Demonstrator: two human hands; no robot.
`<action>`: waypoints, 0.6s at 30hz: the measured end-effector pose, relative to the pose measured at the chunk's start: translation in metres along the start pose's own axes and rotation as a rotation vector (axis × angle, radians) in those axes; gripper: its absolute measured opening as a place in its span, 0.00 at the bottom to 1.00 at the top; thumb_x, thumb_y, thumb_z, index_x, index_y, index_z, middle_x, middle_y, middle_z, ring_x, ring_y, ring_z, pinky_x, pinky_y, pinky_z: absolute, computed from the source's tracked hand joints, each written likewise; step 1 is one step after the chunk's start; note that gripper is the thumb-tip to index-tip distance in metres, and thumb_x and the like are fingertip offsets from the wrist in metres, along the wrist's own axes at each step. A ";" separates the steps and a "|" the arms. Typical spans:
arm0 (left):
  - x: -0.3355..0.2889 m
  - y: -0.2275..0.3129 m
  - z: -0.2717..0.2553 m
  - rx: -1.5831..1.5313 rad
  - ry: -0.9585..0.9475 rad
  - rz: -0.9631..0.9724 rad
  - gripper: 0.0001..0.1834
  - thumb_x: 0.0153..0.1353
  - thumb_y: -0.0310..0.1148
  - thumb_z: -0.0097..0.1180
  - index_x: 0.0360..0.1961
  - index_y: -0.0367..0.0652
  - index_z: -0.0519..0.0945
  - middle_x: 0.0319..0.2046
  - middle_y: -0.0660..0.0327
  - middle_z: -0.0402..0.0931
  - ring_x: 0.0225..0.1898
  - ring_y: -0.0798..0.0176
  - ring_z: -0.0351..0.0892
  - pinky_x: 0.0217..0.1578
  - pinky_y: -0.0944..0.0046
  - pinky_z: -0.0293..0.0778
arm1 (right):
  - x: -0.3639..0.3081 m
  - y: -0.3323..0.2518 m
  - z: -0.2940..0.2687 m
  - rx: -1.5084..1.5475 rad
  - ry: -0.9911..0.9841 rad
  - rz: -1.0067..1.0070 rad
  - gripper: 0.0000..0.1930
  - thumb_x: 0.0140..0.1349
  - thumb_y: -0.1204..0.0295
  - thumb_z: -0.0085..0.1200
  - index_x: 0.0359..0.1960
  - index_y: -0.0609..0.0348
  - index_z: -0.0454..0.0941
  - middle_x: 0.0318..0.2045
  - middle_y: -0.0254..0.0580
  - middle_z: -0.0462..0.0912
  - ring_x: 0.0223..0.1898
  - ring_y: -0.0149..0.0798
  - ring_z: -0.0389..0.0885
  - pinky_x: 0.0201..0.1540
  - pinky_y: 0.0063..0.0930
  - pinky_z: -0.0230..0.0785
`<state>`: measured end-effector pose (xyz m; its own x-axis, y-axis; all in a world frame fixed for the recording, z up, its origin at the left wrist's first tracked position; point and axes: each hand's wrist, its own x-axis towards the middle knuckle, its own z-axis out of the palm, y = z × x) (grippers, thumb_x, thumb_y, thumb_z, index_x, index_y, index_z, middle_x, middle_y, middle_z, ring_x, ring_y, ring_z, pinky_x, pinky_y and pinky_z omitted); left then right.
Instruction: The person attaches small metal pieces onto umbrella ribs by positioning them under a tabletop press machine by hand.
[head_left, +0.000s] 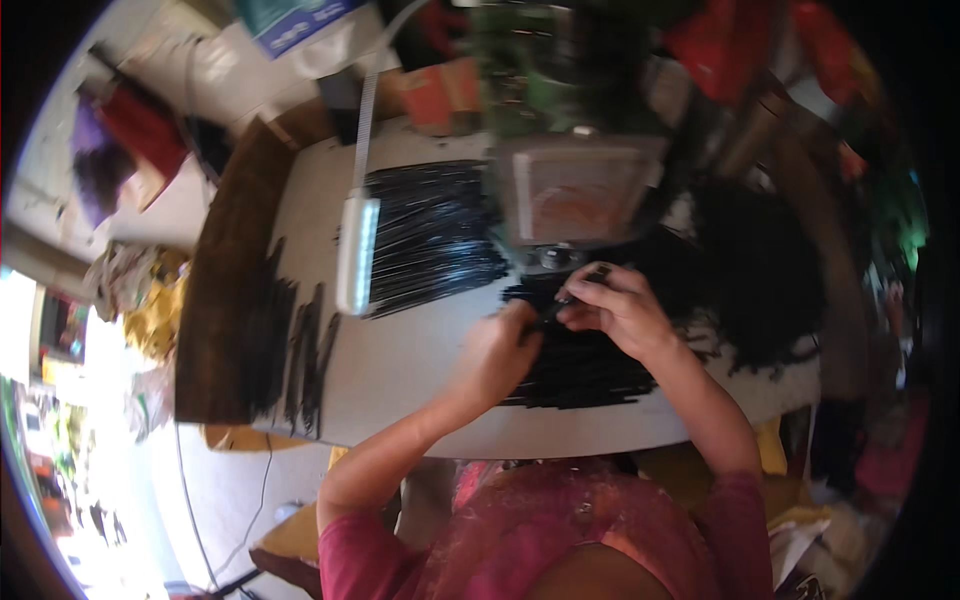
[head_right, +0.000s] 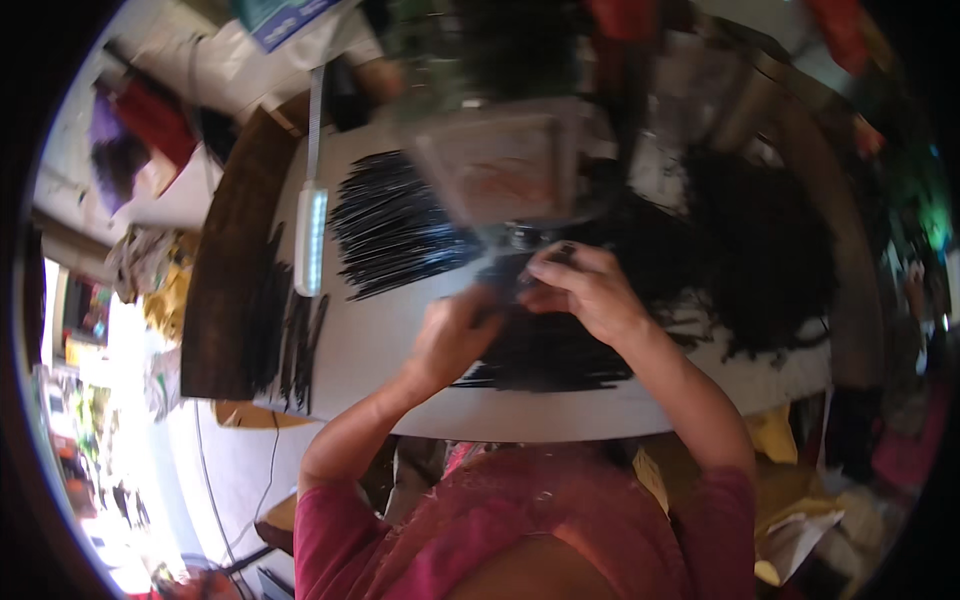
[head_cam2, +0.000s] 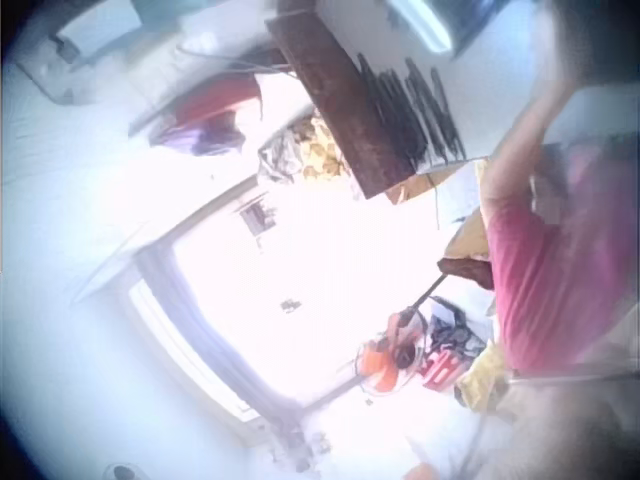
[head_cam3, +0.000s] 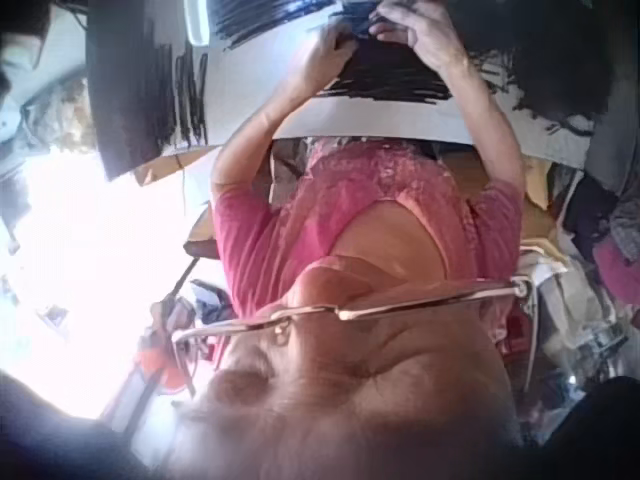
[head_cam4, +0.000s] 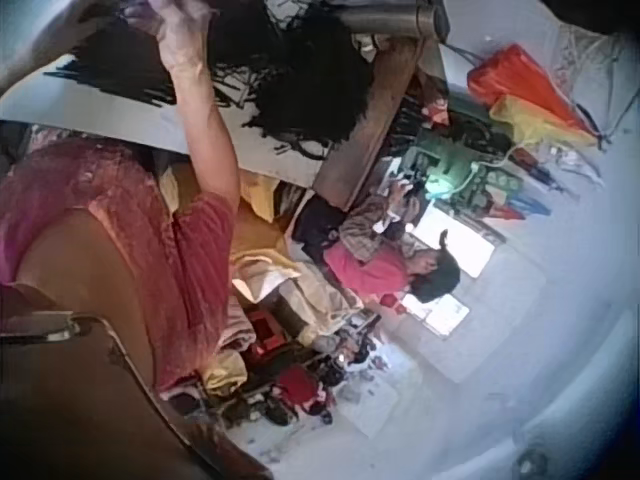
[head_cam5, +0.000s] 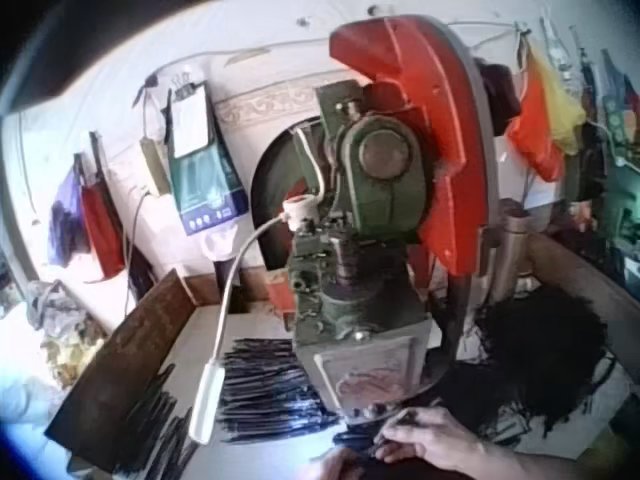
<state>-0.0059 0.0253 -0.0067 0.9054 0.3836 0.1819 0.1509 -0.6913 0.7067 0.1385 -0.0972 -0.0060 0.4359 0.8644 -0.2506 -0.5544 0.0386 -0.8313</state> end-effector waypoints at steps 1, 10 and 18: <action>0.000 0.007 0.003 0.065 0.059 -0.018 0.18 0.43 0.26 0.58 0.38 0.37 0.70 0.35 0.49 0.71 0.31 0.49 0.72 0.31 0.58 0.69 | 0.002 0.001 -0.004 0.052 0.046 -0.032 0.06 0.55 0.76 0.48 0.33 0.63 0.71 0.30 0.45 0.76 0.30 0.37 0.79 0.32 0.26 0.75; 0.014 0.031 0.027 -0.905 -0.145 -0.518 0.10 0.53 0.29 0.52 0.35 0.33 0.73 0.27 0.56 0.74 0.21 0.66 0.73 0.20 0.73 0.67 | 0.018 -0.004 -0.031 0.329 0.271 -0.211 0.09 0.56 0.77 0.47 0.37 0.69 0.70 0.33 0.48 0.76 0.33 0.41 0.79 0.35 0.28 0.75; 0.056 -0.014 0.021 -1.403 0.090 -0.687 0.11 0.56 0.36 0.50 0.28 0.37 0.72 0.19 0.59 0.72 0.15 0.68 0.67 0.14 0.73 0.58 | 0.021 -0.005 -0.024 0.323 0.256 -0.242 0.10 0.54 0.76 0.49 0.37 0.69 0.70 0.32 0.47 0.77 0.33 0.39 0.78 0.35 0.27 0.74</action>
<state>0.0513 0.0436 -0.0207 0.7874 0.4433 -0.4283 -0.0134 0.7069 0.7071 0.1672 -0.0916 -0.0190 0.7182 0.6612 -0.2165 -0.5895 0.4130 -0.6942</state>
